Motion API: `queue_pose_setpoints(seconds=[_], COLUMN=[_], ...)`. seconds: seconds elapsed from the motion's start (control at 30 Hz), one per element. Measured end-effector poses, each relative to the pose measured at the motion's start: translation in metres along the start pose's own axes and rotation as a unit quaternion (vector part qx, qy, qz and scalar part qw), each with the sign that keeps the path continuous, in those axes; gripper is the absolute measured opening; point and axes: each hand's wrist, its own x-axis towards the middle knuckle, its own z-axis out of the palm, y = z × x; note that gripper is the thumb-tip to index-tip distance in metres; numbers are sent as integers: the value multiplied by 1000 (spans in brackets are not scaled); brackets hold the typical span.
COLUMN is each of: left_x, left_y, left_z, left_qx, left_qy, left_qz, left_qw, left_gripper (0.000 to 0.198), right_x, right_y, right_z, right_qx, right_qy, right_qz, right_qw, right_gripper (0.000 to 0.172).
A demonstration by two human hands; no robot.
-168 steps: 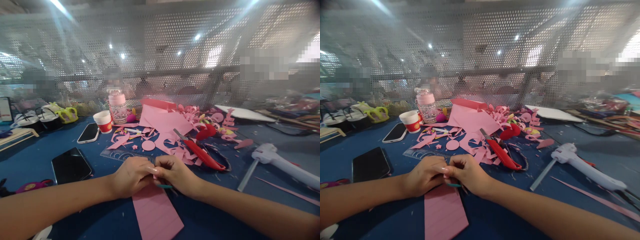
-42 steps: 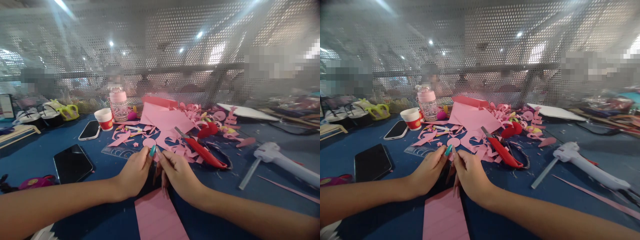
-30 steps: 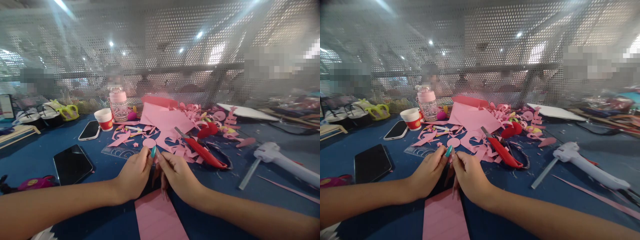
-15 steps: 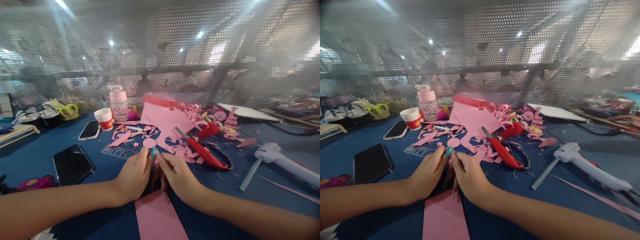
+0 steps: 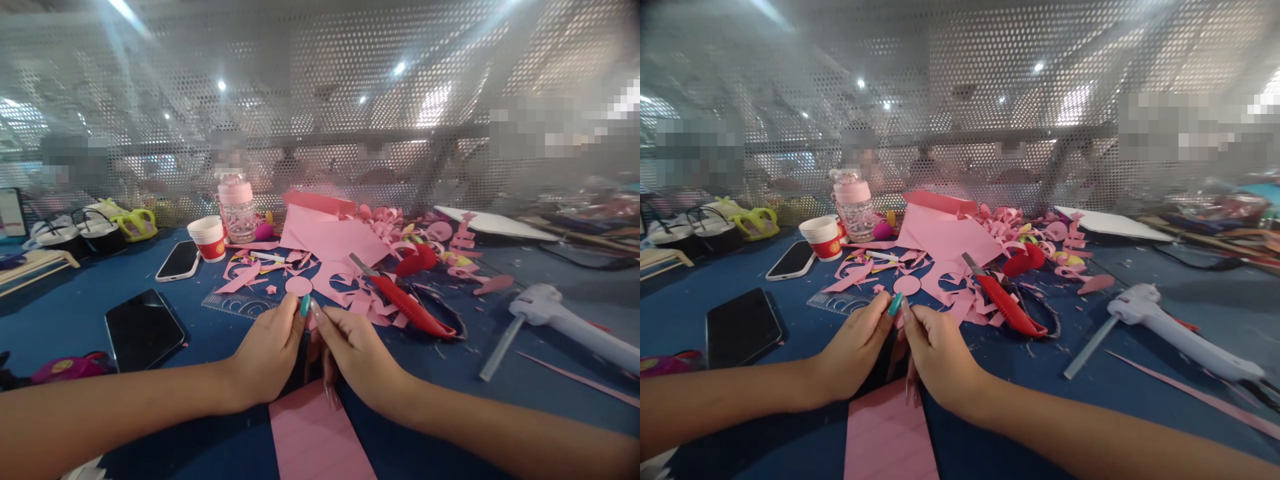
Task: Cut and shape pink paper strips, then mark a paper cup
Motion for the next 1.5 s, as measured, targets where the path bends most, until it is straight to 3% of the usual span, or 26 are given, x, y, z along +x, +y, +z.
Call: queue_pose_setpoints(seconds=[0.57, 0.77, 0.9, 1.03, 1.5], left_x=[2, 1, 2, 4, 6], left_y=[-2, 0, -3, -6, -8], left_z=[0, -3, -3, -1, -1], left_qx=[-14, -118, -216, -208, -185], left_qy=[-13, -73, -52, -16, -58], left_qz=[0, 39, 12, -35, -13], left_qw=[1000, 990, 975, 977, 981], left_gripper=[26, 31, 40, 38, 33], right_x=[1, 1, 1, 1, 5], right_y=[-1, 4, 4, 4, 9], right_z=[1, 0, 0, -1, -1], right_qx=[22, -20, -13, 1, 57], right_qy=[-15, 0, 2, -11, -37], right_qz=[0, -29, -14, -20, 22], right_qw=[1000, 999, 1000, 1000, 997], right_gripper=[40, 34, 35, 36, 38])
